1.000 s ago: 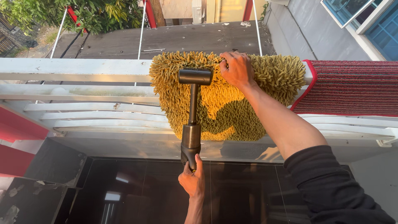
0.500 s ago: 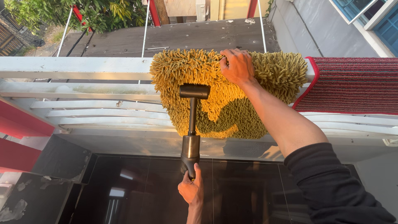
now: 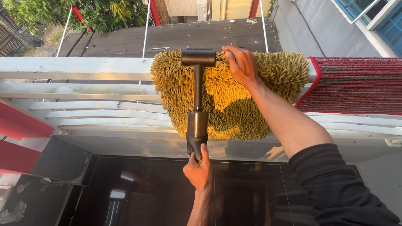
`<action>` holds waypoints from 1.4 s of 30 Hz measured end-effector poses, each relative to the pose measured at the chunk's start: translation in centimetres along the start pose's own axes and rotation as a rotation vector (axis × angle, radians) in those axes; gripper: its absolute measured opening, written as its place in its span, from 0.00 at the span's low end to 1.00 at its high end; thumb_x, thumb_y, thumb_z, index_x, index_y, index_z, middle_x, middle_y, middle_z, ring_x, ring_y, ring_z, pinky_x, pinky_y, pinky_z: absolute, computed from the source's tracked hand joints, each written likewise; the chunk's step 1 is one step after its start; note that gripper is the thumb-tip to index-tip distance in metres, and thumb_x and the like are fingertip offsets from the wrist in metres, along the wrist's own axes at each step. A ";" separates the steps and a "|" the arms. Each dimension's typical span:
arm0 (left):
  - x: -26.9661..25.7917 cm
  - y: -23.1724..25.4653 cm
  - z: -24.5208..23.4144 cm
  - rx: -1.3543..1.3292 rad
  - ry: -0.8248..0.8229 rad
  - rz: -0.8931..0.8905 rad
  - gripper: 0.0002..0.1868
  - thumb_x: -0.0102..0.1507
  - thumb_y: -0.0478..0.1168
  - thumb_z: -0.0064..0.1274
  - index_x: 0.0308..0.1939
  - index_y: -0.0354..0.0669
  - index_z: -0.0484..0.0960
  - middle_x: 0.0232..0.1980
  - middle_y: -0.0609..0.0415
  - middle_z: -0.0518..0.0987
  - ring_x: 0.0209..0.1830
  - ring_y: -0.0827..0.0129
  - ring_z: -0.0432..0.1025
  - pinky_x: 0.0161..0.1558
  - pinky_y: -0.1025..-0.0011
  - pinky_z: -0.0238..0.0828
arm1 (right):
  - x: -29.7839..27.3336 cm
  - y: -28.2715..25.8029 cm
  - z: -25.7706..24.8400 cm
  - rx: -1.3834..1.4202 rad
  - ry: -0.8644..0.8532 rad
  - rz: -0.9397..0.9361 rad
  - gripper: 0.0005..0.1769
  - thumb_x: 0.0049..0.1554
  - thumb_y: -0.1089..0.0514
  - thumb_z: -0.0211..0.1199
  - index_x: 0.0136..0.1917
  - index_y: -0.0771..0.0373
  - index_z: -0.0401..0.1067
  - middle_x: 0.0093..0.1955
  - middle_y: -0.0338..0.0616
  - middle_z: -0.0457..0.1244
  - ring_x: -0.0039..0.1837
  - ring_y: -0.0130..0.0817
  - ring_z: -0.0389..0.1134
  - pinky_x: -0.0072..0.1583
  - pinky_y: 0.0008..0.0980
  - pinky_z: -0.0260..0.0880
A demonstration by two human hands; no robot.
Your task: The person vacuums two rugs hanging on a balcony railing using a handheld vacuum cleaner, moving the vacuum head over the surface of the rugs while holding them steady by hand.
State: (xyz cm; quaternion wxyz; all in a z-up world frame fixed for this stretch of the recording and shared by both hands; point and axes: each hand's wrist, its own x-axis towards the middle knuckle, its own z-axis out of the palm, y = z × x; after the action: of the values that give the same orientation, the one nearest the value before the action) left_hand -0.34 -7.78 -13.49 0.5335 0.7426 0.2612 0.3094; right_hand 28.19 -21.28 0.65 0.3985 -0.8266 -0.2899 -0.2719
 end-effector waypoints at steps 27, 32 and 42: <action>-4.6 -7.6 -0.6 0.189 -0.081 -0.215 0.25 0.61 0.57 0.55 0.25 0.37 0.84 0.12 0.55 0.75 0.11 0.69 0.71 0.21 0.69 0.66 | -0.4 0.2 0.1 -0.061 0.050 -0.054 0.24 0.66 0.47 0.46 0.55 0.65 0.77 0.45 0.59 0.69 0.48 0.56 0.72 0.51 0.49 0.69; -5.4 -8.0 -1.3 0.147 -0.114 -0.242 0.26 0.62 0.57 0.55 0.23 0.36 0.83 0.11 0.54 0.74 0.10 0.70 0.70 0.20 0.67 0.65 | -0.3 0.0 0.0 -0.063 0.039 -0.028 0.23 0.66 0.48 0.48 0.55 0.65 0.77 0.44 0.60 0.69 0.47 0.56 0.71 0.50 0.49 0.69; -1.8 -1.7 0.0 0.034 -0.075 -0.093 0.26 0.62 0.56 0.57 0.25 0.33 0.81 0.13 0.54 0.71 0.11 0.70 0.65 0.21 0.68 0.63 | -0.1 -0.1 -0.1 0.119 0.056 -0.042 0.25 0.66 0.49 0.45 0.56 0.71 0.75 0.50 0.59 0.71 0.55 0.50 0.75 0.58 0.41 0.72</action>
State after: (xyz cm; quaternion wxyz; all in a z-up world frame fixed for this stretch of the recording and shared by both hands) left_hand -1.60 -8.59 -15.41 0.5441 0.7497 0.2802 0.2518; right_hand 27.97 -21.35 0.69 0.4491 -0.7871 -0.3118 -0.2855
